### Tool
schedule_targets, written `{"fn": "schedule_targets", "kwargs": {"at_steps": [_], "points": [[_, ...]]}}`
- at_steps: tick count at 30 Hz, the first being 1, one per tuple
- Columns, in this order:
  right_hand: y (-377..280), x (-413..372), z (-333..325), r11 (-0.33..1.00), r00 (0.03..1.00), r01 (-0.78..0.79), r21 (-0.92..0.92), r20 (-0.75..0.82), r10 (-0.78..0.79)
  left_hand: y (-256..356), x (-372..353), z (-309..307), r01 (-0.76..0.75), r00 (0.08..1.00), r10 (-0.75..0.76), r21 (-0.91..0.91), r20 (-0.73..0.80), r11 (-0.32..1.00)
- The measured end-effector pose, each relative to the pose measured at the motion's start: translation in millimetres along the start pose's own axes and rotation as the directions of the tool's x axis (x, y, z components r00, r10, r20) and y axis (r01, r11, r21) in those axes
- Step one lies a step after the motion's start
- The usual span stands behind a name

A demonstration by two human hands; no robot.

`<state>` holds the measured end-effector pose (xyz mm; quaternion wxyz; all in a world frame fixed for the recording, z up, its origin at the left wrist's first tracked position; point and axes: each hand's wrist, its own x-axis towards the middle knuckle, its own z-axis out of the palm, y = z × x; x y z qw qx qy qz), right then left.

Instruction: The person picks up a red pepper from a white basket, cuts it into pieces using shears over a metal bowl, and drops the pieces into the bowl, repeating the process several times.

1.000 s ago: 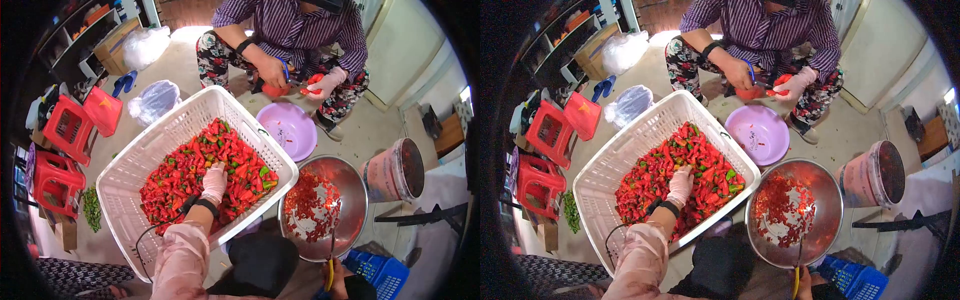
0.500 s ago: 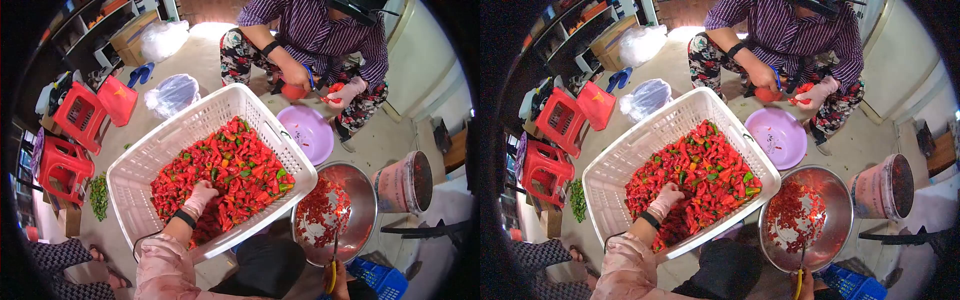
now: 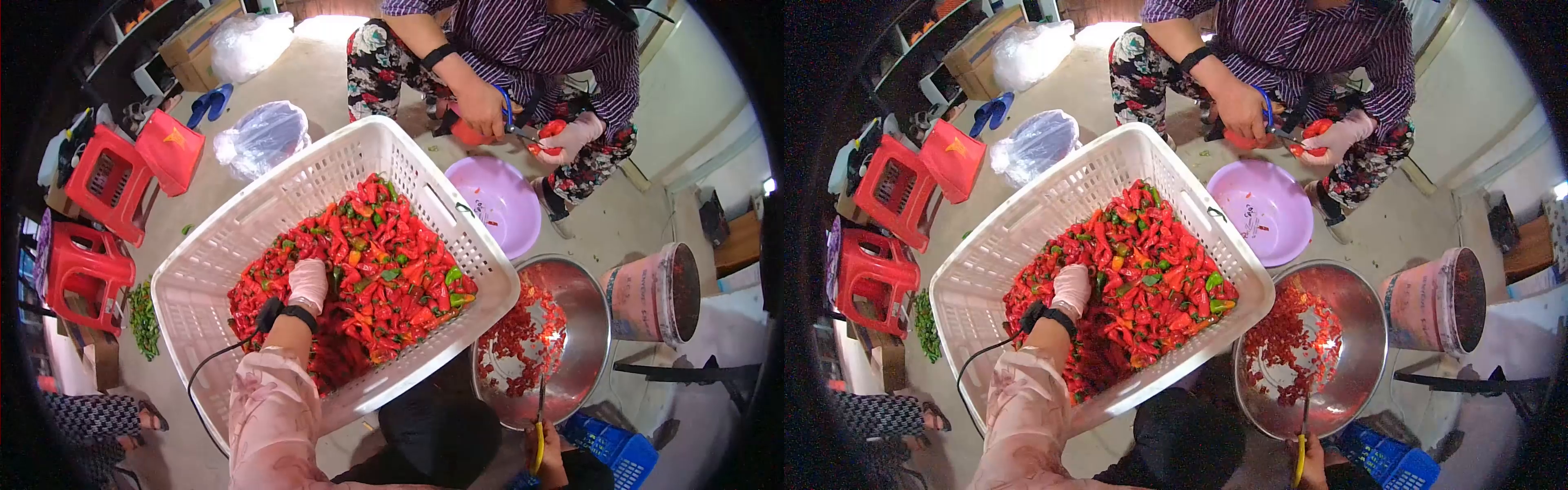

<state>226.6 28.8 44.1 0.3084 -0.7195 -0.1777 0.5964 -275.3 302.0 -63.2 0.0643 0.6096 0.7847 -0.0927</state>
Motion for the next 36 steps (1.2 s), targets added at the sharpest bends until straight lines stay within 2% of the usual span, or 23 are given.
{"fn": "schedule_targets", "kwargs": {"at_steps": [1,2,4,5,6,7,8,10,13,16,18,20,22,23,24,27,28,30,31,32,34,35,36], "points": [[4.8,4.6,-3.0,1.000,1.000,0.001,0.002,-0.002,-0.001,-2.3,-3.8,-3.1,0.008,1.000,-0.007,-0.076,0.023,0.997],[14.5,12.7,-8.3,0.983,0.993,0.113,-0.142,-0.006,-0.115,-7.9,-6.5,-1.4,0.006,1.000,-0.004,-0.075,0.024,0.997],[7.3,6.2,-2.5,0.935,0.975,0.213,-0.285,0.002,-0.222,-20.9,-14.1,0.7,0.039,0.972,-0.165,-0.574,-0.169,0.818],[-1.9,0.6,3.2,0.980,0.991,0.130,-0.151,-0.021,-0.135,-25.2,-20.3,-1.4,-0.038,0.947,-0.195,-0.689,-0.257,0.723],[-4.4,-1.1,5.1,0.993,0.995,0.091,-0.080,-0.027,-0.094,-31.1,-23.1,-0.4,-0.054,0.942,-0.187,-0.676,-0.278,0.735],[-7.0,-2.7,7.1,0.999,0.998,0.052,-0.009,-0.033,-0.052,-28.1,-25.2,7.9,-0.155,0.943,-0.149,-0.788,-0.298,0.595],[-1.5,1.7,4.4,0.996,0.997,0.071,-0.062,-0.013,-0.072,-23.1,-28.6,15.4,-0.245,0.940,-0.115,-0.870,-0.322,0.429],[-1.8,-0.4,2.5,0.989,0.996,0.093,-0.116,0.003,-0.093,8.3,-50.4,-10.8,-0.187,0.981,0.145,-0.847,-0.131,0.497],[-13.7,-4.9,14.6,0.963,0.990,0.140,-0.229,0.015,-0.140,61.2,-67.0,-28.8,-0.407,0.899,0.392,-0.708,-0.197,0.577],[-10.8,-4.9,12.0,0.975,0.990,0.138,-0.174,0.013,-0.138,100.1,-69.3,-33.4,-0.276,0.955,0.296,-0.456,-0.031,0.846],[-2.6,0.5,4.3,0.927,0.979,0.200,-0.319,0.023,-0.203,105.4,-58.8,-32.1,-0.277,0.950,0.313,-0.405,0.024,0.872],[0.4,1.8,1.7,0.933,0.981,0.185,-0.308,0.005,-0.193,101.9,-52.6,-21.6,-0.276,0.944,0.321,-0.351,0.079,0.895],[-1.1,1.8,3.2,0.939,0.982,0.176,-0.295,-0.009,-0.187,82.4,-48.4,-19.0,-0.286,0.931,0.365,-0.660,-0.019,0.695],[-3.4,0.4,4.3,0.945,0.987,0.155,-0.286,-0.004,-0.163,74.0,-50.0,-25.7,-0.180,0.952,0.305,-0.729,0.041,0.661],[-5.8,-1.1,6.8,0.948,0.989,0.142,-0.284,-0.003,-0.149,66.5,-50.1,-26.2,0.161,0.935,0.222,-0.891,0.275,0.425],[-12.8,-3.3,15.4,0.935,0.978,0.209,-0.287,0.061,-0.199,39.5,-61.5,-40.0,0.389,0.874,0.328,-0.921,0.359,-0.031],[-13.9,-3.5,16.6,0.928,0.972,0.236,-0.289,0.083,-0.221,40.4,-69.7,-48.2,0.389,0.875,0.327,-0.921,0.358,-0.033],[-13.9,-3.9,16.6,0.909,0.973,0.232,-0.347,0.082,-0.217,45.1,-88.1,-58.7,0.212,0.898,0.306,-0.920,0.317,0.330],[-13.9,-4.0,16.9,0.901,0.973,0.230,-0.368,0.081,-0.216,51.0,-83.9,-40.8,-0.333,0.872,0.465,-0.881,-0.152,0.337],[-13.9,-3.5,18.2,0.930,0.977,0.211,-0.301,0.089,-0.193,58.1,-84.1,-23.1,-0.212,0.904,0.427,-0.857,0.010,0.470],[-12.4,0.4,17.6,0.953,0.980,0.190,-0.237,0.098,-0.171,87.8,-94.9,-48.0,-0.376,0.913,0.390,-0.623,-0.122,0.686],[-9.0,3.5,14.6,0.976,0.986,0.149,-0.160,0.097,-0.135,100.8,-91.5,-47.1,-0.376,0.913,0.389,-0.626,-0.123,0.683],[-9.2,3.0,14.2,0.985,0.989,0.126,-0.121,0.094,-0.115,113.6,-85.5,-43.1,-0.316,0.937,0.347,-0.480,-0.025,0.818]]}}
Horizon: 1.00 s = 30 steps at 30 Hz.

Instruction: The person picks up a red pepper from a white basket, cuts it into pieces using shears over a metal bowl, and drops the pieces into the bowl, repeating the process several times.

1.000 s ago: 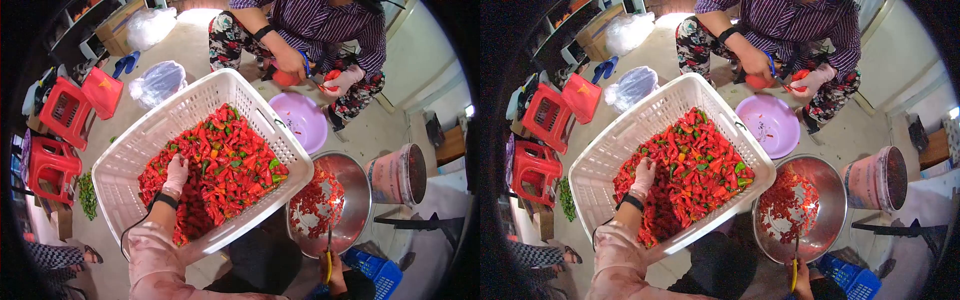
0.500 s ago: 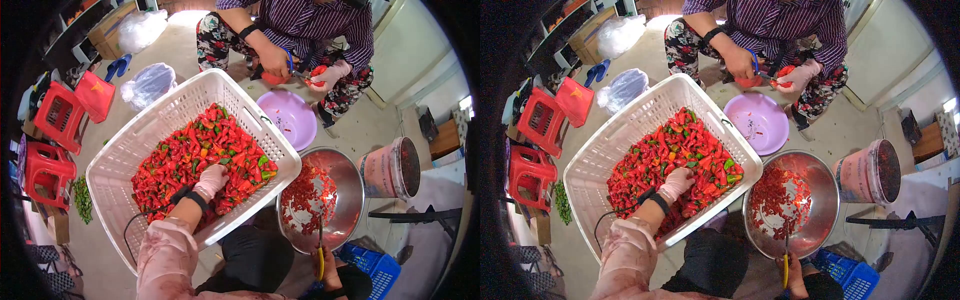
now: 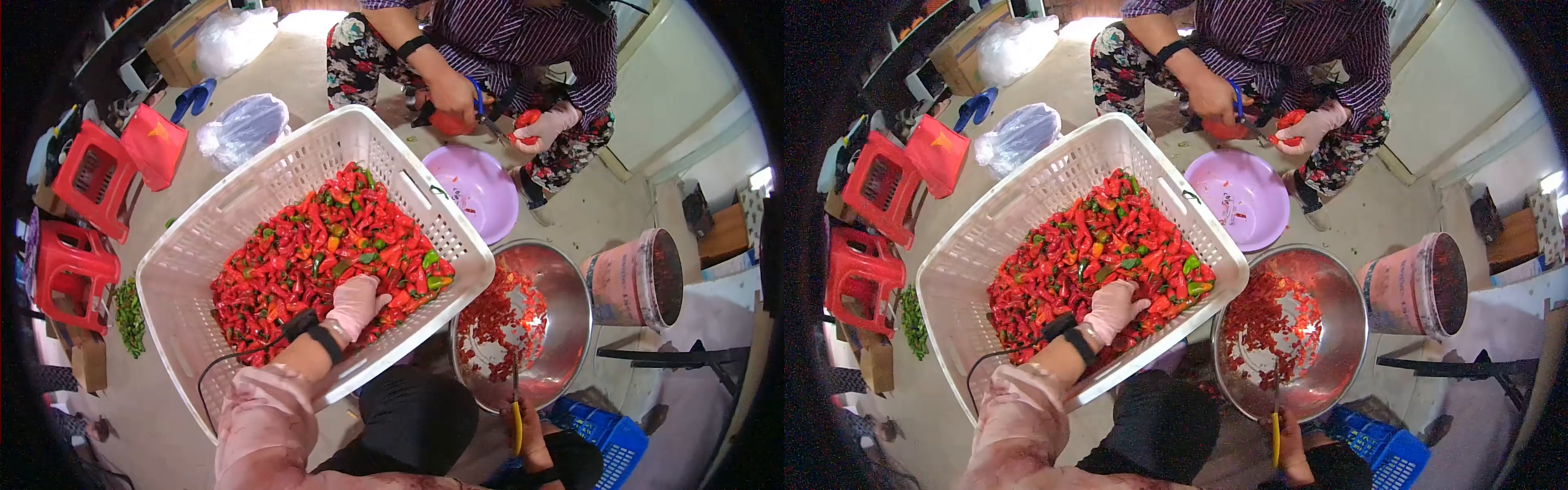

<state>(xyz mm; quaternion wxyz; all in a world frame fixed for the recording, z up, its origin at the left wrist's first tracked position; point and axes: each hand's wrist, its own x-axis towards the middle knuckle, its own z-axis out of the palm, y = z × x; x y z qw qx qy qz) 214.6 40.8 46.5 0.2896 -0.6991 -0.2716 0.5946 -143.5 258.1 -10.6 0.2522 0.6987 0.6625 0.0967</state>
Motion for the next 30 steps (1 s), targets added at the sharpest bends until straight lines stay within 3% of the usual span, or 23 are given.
{"fn": "schedule_targets", "kwargs": {"at_steps": [1,5,8,10,11,12,13,14,16,18,19,21,22,24,26,28,29,30], "points": [[-0.5,-0.4,-0.3,0.999,1.000,-0.020,0.042,-0.001,0.020,2.3,7.6,6.3,0.087,0.994,-0.098,0.188,0.048,0.978],[-12.7,-2.3,7.4,0.999,0.999,-0.040,0.014,-0.013,0.040,-3.6,25.3,5.8,0.081,0.979,-0.113,0.184,0.169,0.980],[-5.4,2.1,5.1,0.999,0.999,-0.040,-0.003,0.004,0.040,-8.5,26.5,-6.8,0.024,0.988,-0.055,0.209,0.144,0.978],[-3.7,4.6,3.6,1.000,1.000,-0.012,-0.019,0.008,0.012,-26.8,27.5,-5.2,0.121,0.990,-0.117,-0.057,0.077,0.991],[-5.6,3.3,4.7,0.998,0.998,-0.057,0.031,-0.012,0.057,-36.7,23.9,-8.7,0.203,0.978,-0.169,-0.374,0.122,0.905],[-7.3,2.4,7.1,0.992,0.995,-0.098,0.082,-0.025,0.101,-41.5,20.2,-16.5,0.271,0.962,-0.205,-0.643,0.177,0.716],[-9.3,1.8,9.1,0.992,0.995,-0.096,0.084,-0.018,0.098,-41.4,16.4,-27.2,0.390,0.921,-0.260,-0.719,0.291,0.575],[-11.4,0.4,10.7,0.999,0.999,-0.040,0.028,0.001,0.040,-44.2,14.0,-29.8,0.390,0.921,-0.265,-0.718,0.287,0.577],[-13.5,-0.4,11.7,0.999,0.999,0.022,-0.026,0.025,-0.022,-48.5,7.7,-32.8,0.488,0.872,-0.245,-0.786,0.424,0.378],[-13.9,-0.8,8.8,0.994,0.999,0.043,-0.105,0.036,-0.039,-46.6,4.2,-31.4,0.474,0.880,-0.199,-0.815,0.431,0.332],[-14.3,-1.4,7.9,0.990,0.998,0.050,-0.131,0.038,-0.045,-43.3,3.7,-29.8,0.442,0.896,-0.150,-0.872,0.418,0.211],[-13.9,-3.4,6.2,0.999,0.999,-0.030,0.036,0.021,0.029,-33.0,4.4,-32.5,0.438,0.896,-0.033,-0.893,0.444,-0.104],[-12.9,-4.4,4.6,0.994,0.998,-0.057,0.092,0.016,0.056,-26.3,2.8,-36.4,0.442,0.894,-0.028,-0.891,0.447,-0.104],[-8.1,-2.7,0.7,0.999,0.999,-0.051,-0.001,0.008,0.051,-14.8,1.8,-45.6,0.465,0.868,-0.104,-0.869,0.485,-0.168],[-5.8,-1.6,-0.2,0.999,0.999,-0.038,-0.009,0.002,0.039,-13.3,8.4,-39.3,0.493,0.858,-0.081,-0.857,0.508,-0.153],[-3.7,0.0,-1.7,1.000,1.000,-0.026,0.015,-0.002,0.026,-0.8,14.3,-32.7,0.427,0.896,0.123,-0.904,0.426,0.023],[-1.1,0.1,-3.4,0.998,0.999,-0.044,-0.033,-0.012,0.044,4.9,20.1,-22.9,0.299,0.934,0.098,-0.900,0.345,0.316],[-0.8,0.3,-4.2,0.997,0.999,-0.052,-0.057,-0.018,0.051,16.7,25.2,-22.1,0.048,0.972,0.145,-0.761,0.185,0.647]]}}
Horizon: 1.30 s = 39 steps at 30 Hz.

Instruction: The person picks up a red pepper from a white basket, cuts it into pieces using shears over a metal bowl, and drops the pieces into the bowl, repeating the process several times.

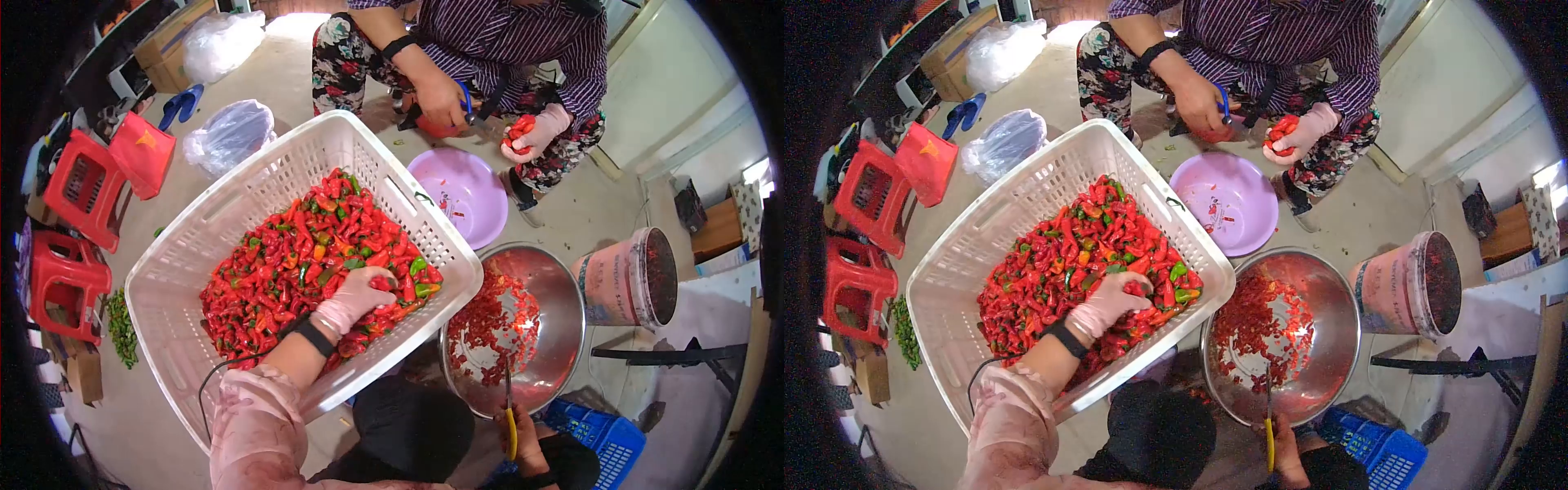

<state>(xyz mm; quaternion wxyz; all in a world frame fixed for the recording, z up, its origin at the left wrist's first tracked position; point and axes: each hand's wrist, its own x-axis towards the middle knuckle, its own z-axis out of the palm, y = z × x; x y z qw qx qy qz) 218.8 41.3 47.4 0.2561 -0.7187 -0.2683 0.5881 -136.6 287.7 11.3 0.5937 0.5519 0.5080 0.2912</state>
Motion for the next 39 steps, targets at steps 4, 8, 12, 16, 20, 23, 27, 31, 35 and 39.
{"fn": "schedule_targets", "kwargs": {"at_steps": [4,8,12,16,20,23,27,31,35,39], "points": [[-7.9,-5.8,1.1,0.990,0.996,-0.084,-0.112,-0.035,0.081,-19.6,29.2,42.4,-0.179,0.947,0.316,0.713,-0.063,0.678],[-18.0,-11.1,7.7,0.997,0.997,-0.075,0.001,-0.016,0.075,-9.5,36.8,53.6,-0.050,0.998,-0.008,0.842,0.064,0.537],[-25.6,-10.1,12.8,0.999,0.999,-0.038,-0.028,-0.021,0.037,-22.2,24.4,27.1,-0.025,0.997,-0.053,0.896,0.054,0.444],[-31.6,-12.6,17.5,0.999,1.000,-0.023,0.047,0.017,0.022,-54.5,-2.1,-26.0,0.149,0.988,-0.105,0.530,-0.113,0.835],[-22.9,-10.2,15.4,0.999,1.000,-0.006,0.038,-0.001,0.006,-29.6,-32.3,-57.2,0.354,0.926,-0.377,-0.341,-0.001,0.871],[-22.3,-8.9,13.8,0.999,0.999,-0.030,0.043,0.018,0.029,-21.9,-43.4,-62.7,0.192,0.980,-0.167,-0.763,0.111,0.618],[-21.5,-9.7,11.2,0.996,0.999,-0.049,0.069,0.019,0.048,-35.0,-47.1,-62.9,0.140,0.987,-0.141,-0.825,0.074,0.548],[-19.4,-7.2,10.0,1.000,1.000,-0.003,0.016,0.009,0.003,-35.1,-46.8,-64.9,0.018,0.995,-0.091,-0.853,-0.034,0.522],[-13.7,-5.4,7.7,1.000,1.000,-0.026,-0.002,0.018,0.026,-41.2,-33.6,-71.5,0.065,0.960,-0.260,-0.812,-0.109,0.580],[-17.6,-5.7,8.2,0.996,0.999,-0.039,-0.080,0.000,0.039,-16.3,-12.8,-52.4,0.182,0.947,-0.273,-0.417,-0.168,0.890]]}}
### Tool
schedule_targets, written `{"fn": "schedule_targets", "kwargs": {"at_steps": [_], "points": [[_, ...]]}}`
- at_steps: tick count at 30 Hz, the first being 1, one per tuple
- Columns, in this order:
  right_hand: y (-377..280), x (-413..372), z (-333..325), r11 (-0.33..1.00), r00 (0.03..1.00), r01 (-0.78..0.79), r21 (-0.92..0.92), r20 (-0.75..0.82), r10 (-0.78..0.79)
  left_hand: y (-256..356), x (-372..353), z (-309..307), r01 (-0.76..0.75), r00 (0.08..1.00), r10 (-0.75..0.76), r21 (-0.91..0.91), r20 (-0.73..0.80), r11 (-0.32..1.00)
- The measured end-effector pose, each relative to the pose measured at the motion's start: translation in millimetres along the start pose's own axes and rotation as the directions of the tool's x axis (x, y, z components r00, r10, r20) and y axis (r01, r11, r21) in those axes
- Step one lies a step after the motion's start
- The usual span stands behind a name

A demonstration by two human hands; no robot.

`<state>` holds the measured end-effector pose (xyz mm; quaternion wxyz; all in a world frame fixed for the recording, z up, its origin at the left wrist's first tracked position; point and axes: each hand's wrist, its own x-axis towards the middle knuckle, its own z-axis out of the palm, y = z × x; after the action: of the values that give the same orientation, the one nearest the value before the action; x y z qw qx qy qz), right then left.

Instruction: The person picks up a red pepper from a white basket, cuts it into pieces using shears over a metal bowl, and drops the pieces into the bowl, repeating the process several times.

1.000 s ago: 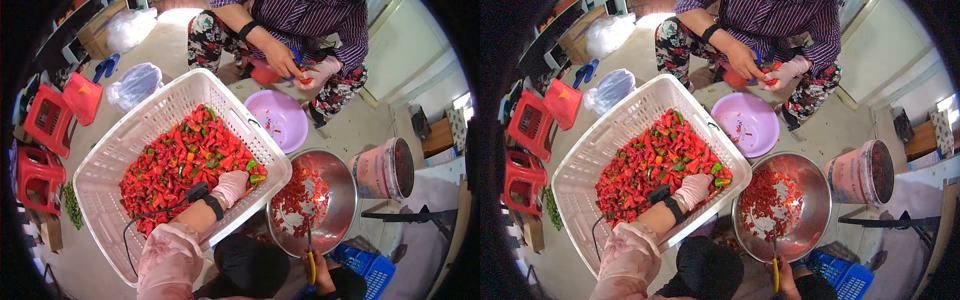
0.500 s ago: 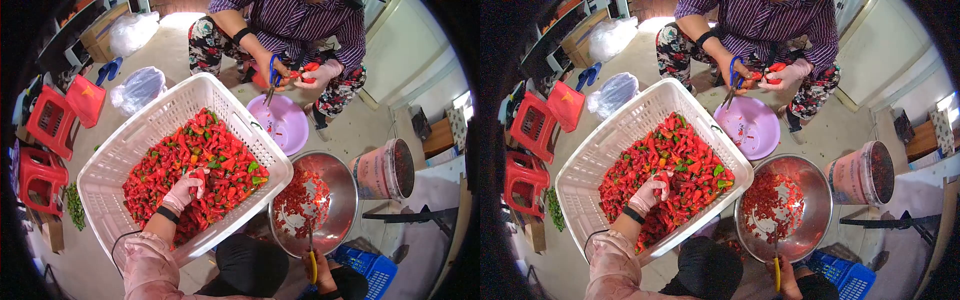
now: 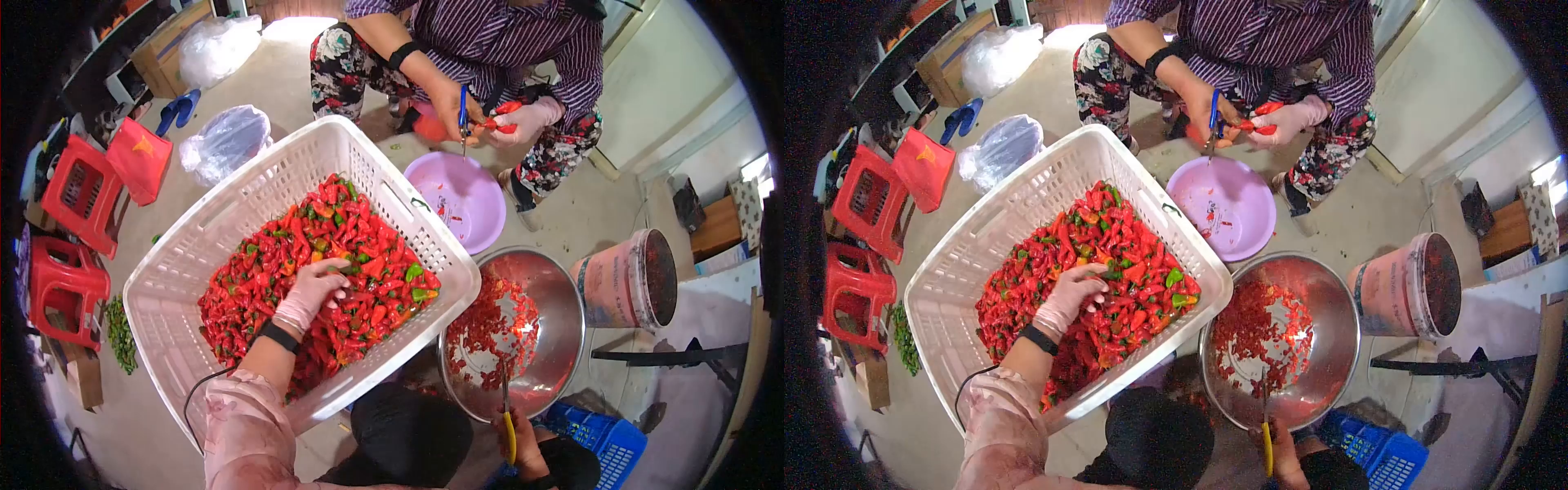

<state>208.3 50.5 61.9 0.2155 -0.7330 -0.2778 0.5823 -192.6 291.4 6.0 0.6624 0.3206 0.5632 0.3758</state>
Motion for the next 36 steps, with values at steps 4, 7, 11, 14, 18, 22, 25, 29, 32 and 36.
{"fn": "schedule_targets", "kwargs": {"at_steps": [4,7,11,14,18,22,25,29,32,36], "points": [[-16.1,-7.7,9.1,0.991,0.998,-0.041,0.127,0.042,0.036,-22.8,37.2,32.2,-0.260,0.868,0.495,0.875,0.028,0.408],[-17.8,-5.5,8.2,0.982,0.989,-0.141,0.123,0.063,0.134,-24.5,54.0,57.9,-0.177,0.875,0.479,0.968,0.071,0.180],[-17.4,-5.9,11.2,0.963,0.988,-0.155,0.222,0.057,0.146,-20.2,66.9,54.3,0.051,0.979,0.195,0.999,-0.054,0.019],[25.4,11.4,2.7,0.988,0.992,0.118,0.098,0.023,-0.120,-15.0,55.9,35.8,-0.078,0.982,0.189,0.914,0.002,0.398],[-21.0,-8.8,11.0,0.965,0.989,-0.129,0.229,0.103,0.107,0.1,17.3,10.9,0.089,0.995,-0.048,0.517,-0.093,0.852],[-21.4,-12.2,17.3,0.983,0.992,-0.028,0.183,0.124,0.005,11.2,-19.3,-4.3,0.183,0.980,-0.181,-0.023,0.084,0.983],[-14.9,-10.4,19.2,0.997,0.999,0.038,0.071,0.036,-0.041,5.9,-41.9,-9.8,0.280,0.950,-0.232,-0.239,0.210,0.930],[-18.0,-6.6,22.7,0.995,0.999,-0.006,0.100,0.032,0.003,-27.9,-82.6,-21.6,0.370,0.904,-0.263,-0.311,0.336,0.875],[-2.4,4.3,13.3,0.935,0.992,-0.122,0.333,0.081,0.101,-47.8,-99.0,-32.6,0.427,0.904,-0.394,-0.310,0.167,0.849],[-52.2,-27.5,42.7,0.994,0.998,-0.063,0.094,0.001,0.063,-48.8,-115.7,-55.5,0.313,0.930,-0.347,-0.234,-0.119,0.921]]}}
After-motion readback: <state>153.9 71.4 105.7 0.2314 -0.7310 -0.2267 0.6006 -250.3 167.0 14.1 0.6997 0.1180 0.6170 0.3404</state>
